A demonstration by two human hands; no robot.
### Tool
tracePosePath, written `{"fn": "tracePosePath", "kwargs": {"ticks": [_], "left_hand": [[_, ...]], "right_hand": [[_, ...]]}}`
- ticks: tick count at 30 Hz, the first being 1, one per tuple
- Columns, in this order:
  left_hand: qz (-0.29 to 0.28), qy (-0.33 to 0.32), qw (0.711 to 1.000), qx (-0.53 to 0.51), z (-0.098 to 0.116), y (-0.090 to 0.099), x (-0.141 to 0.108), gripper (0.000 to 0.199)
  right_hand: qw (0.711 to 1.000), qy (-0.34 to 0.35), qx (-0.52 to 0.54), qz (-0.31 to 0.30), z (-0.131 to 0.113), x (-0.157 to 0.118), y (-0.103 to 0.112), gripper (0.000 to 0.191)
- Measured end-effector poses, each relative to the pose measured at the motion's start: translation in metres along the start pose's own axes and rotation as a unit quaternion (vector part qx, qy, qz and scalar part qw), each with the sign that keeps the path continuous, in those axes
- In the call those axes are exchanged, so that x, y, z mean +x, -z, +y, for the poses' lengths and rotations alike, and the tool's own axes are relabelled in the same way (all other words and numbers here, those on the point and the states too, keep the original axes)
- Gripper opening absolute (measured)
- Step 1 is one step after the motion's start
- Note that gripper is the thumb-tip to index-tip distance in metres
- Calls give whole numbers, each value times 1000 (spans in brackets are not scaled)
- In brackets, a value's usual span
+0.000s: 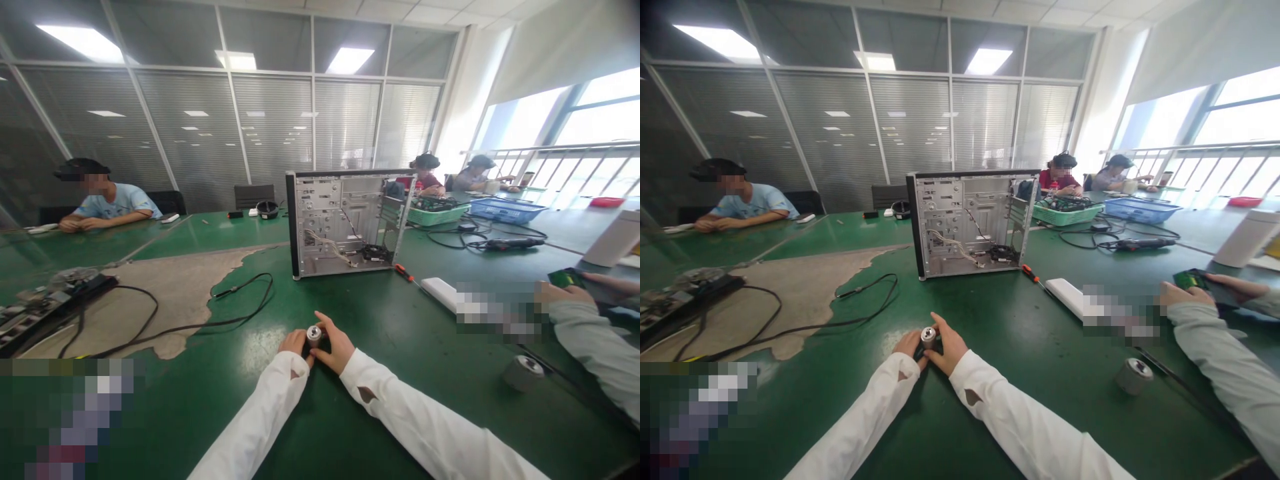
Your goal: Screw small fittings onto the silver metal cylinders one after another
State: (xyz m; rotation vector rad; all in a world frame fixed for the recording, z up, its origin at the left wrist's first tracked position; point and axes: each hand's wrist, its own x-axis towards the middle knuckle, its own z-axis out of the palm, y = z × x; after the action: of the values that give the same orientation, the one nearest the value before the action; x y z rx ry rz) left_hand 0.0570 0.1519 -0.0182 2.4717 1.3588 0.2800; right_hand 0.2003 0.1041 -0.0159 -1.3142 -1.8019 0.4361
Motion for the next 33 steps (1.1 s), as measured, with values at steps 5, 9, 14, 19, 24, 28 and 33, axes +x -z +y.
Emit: {"fn": "tracePosePath", "kwargs": {"ticks": [5, 9, 14, 19, 24, 28, 33], "left_hand": [[15, -19, 1000, -2, -1, -1, -1, 47], [41, -23, 999, 1, -1, -5, -2, 45], [54, -33, 998, 3, -1, -6, -4, 44], [51, -39, 998, 12, -1, -5, -3, 42], [47, -30, 998, 10, -1, -5, -1, 41], [39, -28, 999, 10, 0, -3, -2, 43], [32, -10, 999, 3, 3, 0, -2, 53]], "right_hand": [[1000, 5, 21, -7, -1, 1, 2, 72], [999, 29, 24, 8, -4, -1, 5, 67], [996, 83, 1, 44, -10, -3, 9, 43], [994, 98, -20, 48, -14, -3, 11, 30], [995, 94, -34, 30, -13, -4, 11, 30], [997, 74, -31, 22, -12, -3, 11, 29], [996, -1, 58, 66, -8, 0, 8, 28]]}}
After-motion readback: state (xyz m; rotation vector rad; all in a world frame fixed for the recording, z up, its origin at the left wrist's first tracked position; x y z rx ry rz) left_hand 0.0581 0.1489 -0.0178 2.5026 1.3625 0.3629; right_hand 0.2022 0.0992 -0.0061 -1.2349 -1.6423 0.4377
